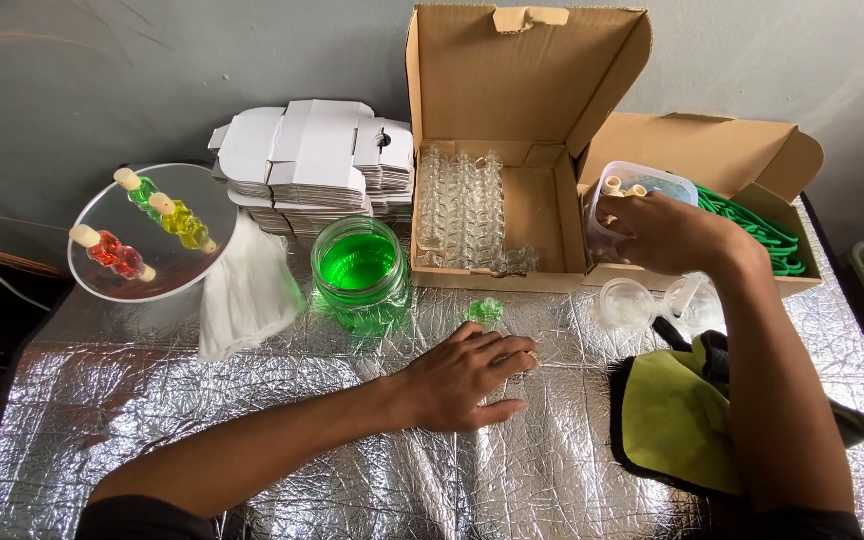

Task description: Cleaning a small perfume bottle with a cloth and then assembling a wooden cap with a green cord.

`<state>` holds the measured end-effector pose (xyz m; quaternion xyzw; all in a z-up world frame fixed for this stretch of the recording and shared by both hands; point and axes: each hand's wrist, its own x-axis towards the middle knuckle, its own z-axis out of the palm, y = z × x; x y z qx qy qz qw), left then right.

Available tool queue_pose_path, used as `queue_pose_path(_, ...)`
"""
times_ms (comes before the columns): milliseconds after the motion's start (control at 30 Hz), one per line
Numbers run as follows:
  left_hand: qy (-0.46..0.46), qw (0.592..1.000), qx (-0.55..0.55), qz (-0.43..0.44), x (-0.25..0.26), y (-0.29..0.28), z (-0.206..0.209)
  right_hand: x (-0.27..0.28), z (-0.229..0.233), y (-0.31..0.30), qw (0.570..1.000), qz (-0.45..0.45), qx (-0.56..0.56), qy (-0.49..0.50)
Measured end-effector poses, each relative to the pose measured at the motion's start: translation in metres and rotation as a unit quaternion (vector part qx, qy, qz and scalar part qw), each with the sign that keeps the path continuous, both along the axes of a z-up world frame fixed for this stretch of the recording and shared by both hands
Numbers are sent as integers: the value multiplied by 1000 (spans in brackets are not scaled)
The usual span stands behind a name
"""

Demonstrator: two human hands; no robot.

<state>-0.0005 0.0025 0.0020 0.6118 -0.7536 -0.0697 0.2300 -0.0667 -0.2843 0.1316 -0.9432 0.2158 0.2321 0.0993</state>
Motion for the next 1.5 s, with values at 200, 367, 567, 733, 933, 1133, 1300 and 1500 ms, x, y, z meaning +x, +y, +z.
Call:
queue_pose_path(200,-5,1000,12,3,-1,0,2,0,-4,-3,998,47,-32,20)
queue_pose_path(367,-6,1000,5,2,0,0,1,-3,-13,-17,999,10,8,52)
queue_pose_path(567,-6,1000,9,3,-2,0,1,-4,-7,-8,999,8,10,38)
queue_pose_path(733,2,1000,13,1,-4,0,6,-2,-18,-11,998,50,-25,30)
queue_pose_path(933,0,1000,24,8,-2,0,6,3,-19,-8,995,68,-69,-12)
queue_pose_path(1133,-7,1000,29,3,-2,0,6,2,-14,1,999,-19,-40,-13)
queue_pose_path(1300,-7,1000,9,1,-1,0,3,6,7,21,998,-32,-45,9)
queue_pose_path(1500,-9,1000,-1,3,-1,0,0,11,-10,6,999,-27,-25,11)
